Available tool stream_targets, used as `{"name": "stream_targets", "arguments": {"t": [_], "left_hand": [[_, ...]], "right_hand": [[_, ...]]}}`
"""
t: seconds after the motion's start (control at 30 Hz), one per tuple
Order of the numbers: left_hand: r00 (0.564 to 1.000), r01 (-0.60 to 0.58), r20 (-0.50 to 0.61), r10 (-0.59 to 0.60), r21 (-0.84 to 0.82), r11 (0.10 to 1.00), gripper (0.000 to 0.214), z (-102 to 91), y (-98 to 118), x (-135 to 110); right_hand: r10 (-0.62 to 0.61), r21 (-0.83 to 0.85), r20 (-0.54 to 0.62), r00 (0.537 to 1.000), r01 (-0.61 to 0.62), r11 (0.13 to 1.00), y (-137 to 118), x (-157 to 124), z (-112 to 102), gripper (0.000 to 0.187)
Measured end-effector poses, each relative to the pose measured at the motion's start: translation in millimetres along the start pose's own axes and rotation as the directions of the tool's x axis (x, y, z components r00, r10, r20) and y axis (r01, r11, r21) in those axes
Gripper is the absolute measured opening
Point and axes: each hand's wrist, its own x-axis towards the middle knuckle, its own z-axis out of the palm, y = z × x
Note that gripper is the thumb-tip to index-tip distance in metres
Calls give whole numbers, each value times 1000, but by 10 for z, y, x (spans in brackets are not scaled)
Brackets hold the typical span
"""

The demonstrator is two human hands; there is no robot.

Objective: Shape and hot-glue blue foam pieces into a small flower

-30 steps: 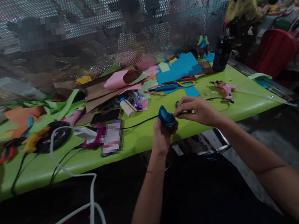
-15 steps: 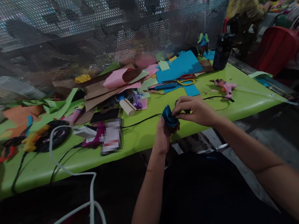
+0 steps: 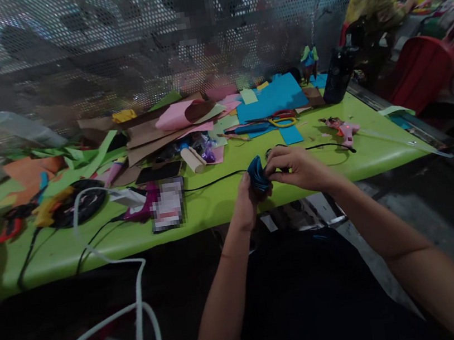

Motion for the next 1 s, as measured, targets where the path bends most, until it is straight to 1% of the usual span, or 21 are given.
{"name": "stream_targets", "arguments": {"t": [0.13,0.27,0.33,0.4,0.47,0.57,0.7,0.87,0.93,1.0], "left_hand": [[1000,9,-29,-10,-28,1000,44,5,-11,7],[997,-14,-82,11,-28,1000,44,7,-39,25],[993,-30,-112,30,0,1000,44,2,-66,45],[990,-55,-125,58,24,998,42,-15,-110,70],[990,-85,-110,91,52,995,43,-42,-169,91],[984,-148,-83,159,124,981,45,-74,-245,94],[970,-214,-64,235,239,947,44,-52,-242,37],[962,-263,8,272,281,923,49,-27,-179,2],[956,-283,27,292,337,898,50,-40,-174,10],[952,-295,45,303,396,869,48,-57,-177,16]], "right_hand": [[1,-6,-9,1000,-1,1000,2,-10,-13,13],[37,31,-93,995,-35,999,-41,-29,-26,19],[50,48,-144,988,-44,998,-73,-44,-14,12],[41,44,-164,986,-35,998,-104,-62,21,5],[30,17,-162,986,-28,999,-127,-81,74,5],[48,-55,-172,984,-58,997,-140,-105,165,11],[76,-131,-224,972,-108,985,-110,-128,254,13],[94,-89,-374,923,-136,987,-44,-161,281,9],[111,-68,-397,911,-150,986,-27,-174,279,8],[122,-49,-398,909,-154,987,-20,-182,277,8]]}}
